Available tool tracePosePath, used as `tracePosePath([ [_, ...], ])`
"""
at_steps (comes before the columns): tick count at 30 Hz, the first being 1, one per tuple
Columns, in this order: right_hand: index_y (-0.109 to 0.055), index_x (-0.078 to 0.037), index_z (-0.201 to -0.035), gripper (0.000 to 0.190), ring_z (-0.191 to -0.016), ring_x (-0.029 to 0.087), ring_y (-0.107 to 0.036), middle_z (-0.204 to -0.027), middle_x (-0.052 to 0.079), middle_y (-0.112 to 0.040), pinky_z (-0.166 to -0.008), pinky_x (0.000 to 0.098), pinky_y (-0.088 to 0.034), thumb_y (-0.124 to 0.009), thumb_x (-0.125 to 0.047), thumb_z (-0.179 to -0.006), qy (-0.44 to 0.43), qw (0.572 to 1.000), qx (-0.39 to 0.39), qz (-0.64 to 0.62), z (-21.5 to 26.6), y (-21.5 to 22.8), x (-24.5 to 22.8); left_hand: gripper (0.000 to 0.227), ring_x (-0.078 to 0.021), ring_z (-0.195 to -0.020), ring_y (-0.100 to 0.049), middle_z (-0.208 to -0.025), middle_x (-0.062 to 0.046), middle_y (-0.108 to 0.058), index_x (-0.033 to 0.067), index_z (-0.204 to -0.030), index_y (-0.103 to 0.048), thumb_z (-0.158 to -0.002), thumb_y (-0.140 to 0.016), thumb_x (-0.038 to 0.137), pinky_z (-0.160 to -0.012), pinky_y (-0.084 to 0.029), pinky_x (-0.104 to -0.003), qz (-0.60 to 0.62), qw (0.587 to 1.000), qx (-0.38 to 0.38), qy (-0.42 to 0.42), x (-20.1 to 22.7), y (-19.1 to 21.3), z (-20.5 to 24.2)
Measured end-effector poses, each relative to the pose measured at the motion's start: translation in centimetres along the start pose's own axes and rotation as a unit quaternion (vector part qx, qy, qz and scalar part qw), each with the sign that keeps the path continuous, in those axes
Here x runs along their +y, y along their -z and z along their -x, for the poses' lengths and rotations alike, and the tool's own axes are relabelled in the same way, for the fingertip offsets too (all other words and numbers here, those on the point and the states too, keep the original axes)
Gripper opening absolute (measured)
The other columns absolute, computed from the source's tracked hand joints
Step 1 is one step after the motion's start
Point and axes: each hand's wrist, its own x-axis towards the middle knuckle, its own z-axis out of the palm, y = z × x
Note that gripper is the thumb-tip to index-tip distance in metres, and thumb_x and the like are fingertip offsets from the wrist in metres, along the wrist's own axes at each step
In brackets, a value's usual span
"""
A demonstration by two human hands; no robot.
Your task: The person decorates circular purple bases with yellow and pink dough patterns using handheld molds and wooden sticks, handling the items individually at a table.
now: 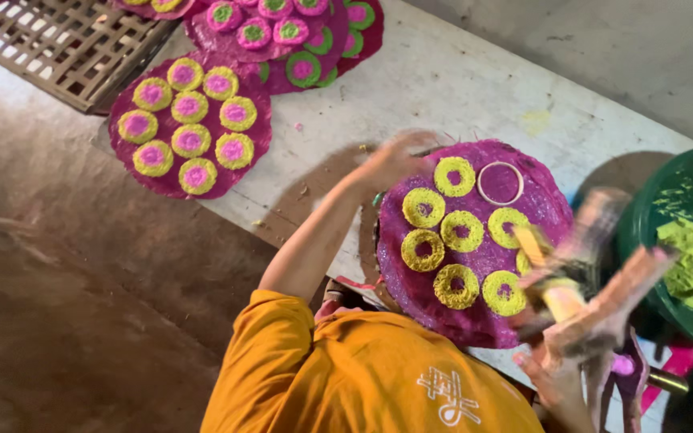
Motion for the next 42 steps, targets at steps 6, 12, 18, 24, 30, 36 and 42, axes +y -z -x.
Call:
tracePosePath([
  [6, -0.042, 0.006, -0.148, 0.078, -0.119, 0.026, -0.055, -0.137, 0.02, -0.049, -0.09, 0.0337, -0.051, -0.075, -0.009, -0.079, -0.021, 0.977, 0.21, -0.038, 2.7, -3.1, -1.8, 0.046, -0.0187, -0.11, -0.066, -0.124, -0.009, -0.074, 0.0003, -0.131, -0.07, -0.108, -0.052, 0.036, -0.098, -0.052, -0.033, 0.135, 0.937, 0.078, 0.312, -4.0, -0.1, 1.3],
  [12, -0.045, 0.005, -0.146, 0.068, -0.089, 0.025, -0.049, -0.11, 0.022, -0.051, -0.078, 0.0394, -0.041, -0.078, -0.005, -0.088, -0.257, 0.917, 0.248, -0.179, 3.0, -5.8, -1.5, 0.037, -0.0235, -0.112, -0.063, -0.128, -0.016, -0.066, -0.0034, -0.136, -0.059, -0.108, -0.048, 0.019, -0.099, -0.051, -0.041, 0.435, 0.841, 0.164, 0.276, -5.8, -4.7, 3.6],
  [18, -0.034, 0.005, -0.155, 0.072, -0.137, 0.017, -0.05, -0.146, 0.014, -0.048, -0.117, 0.0325, -0.04, -0.07, 0.004, -0.093, -0.064, 0.937, 0.292, -0.183, -2.8, -1.5, -4.0, 0.041, -0.0187, -0.125, -0.061, -0.138, -0.009, -0.064, 0.0007, -0.141, -0.056, -0.104, -0.049, 0.017, -0.108, -0.047, -0.032, 0.405, 0.831, 0.337, 0.18, -4.1, -11.0, 15.7],
  [24, -0.036, -0.007, -0.15, 0.073, -0.12, 0.013, -0.054, -0.138, 0.005, -0.052, -0.101, 0.0279, -0.047, -0.067, 0.007, -0.085, -0.112, 0.861, 0.327, -0.373, -6.0, 2.7, -4.1, 0.06, -0.0223, -0.133, -0.057, -0.144, -0.013, -0.06, -0.0001, -0.138, -0.057, -0.104, -0.041, 0.048, -0.113, -0.043, -0.036, 0.419, 0.831, 0.317, 0.182, -4.5, -5.9, 14.4],
  [30, -0.048, -0.004, -0.132, 0.045, -0.108, 0.014, -0.057, -0.117, 0.005, -0.057, -0.1, 0.0299, -0.049, -0.073, -0.006, -0.094, -0.051, 0.897, 0.256, -0.356, -6.4, 3.2, -6.0, 0.06, -0.034, -0.128, -0.055, -0.139, -0.023, -0.059, -0.0061, -0.144, -0.051, -0.098, -0.065, 0.029, -0.111, -0.042, -0.052, 0.317, 0.873, 0.136, 0.345, -1.9, -4.9, 9.2],
  [36, -0.045, -0.004, -0.146, 0.081, -0.1, 0.022, -0.065, -0.119, 0.013, -0.065, -0.085, 0.0382, -0.055, -0.069, -0.061, -0.093, -0.024, 0.867, 0.036, -0.497, -7.7, 4.4, -11.8, 0.074, -0.0299, -0.149, -0.036, -0.161, -0.018, -0.034, 0.0023, -0.159, -0.031, -0.1, -0.069, 0.026, -0.123, -0.029, -0.045, -0.011, 0.946, 0.311, 0.094, 9.2, -7.1, 10.8],
  [42, -0.033, 0.002, -0.155, 0.085, -0.109, 0.029, -0.066, -0.125, 0.02, -0.066, -0.096, 0.0461, -0.053, -0.04, -0.063, -0.1, -0.164, 0.744, -0.363, -0.536, -11.7, 3.0, -14.1, 0.088, -0.0313, -0.143, -0.047, -0.157, -0.019, -0.046, 0.0019, -0.164, -0.031, -0.098, -0.065, 0.05, -0.123, -0.035, -0.044, 0.629, 0.775, -0.058, 0.035, 19.0, -5.7, 4.5],
])
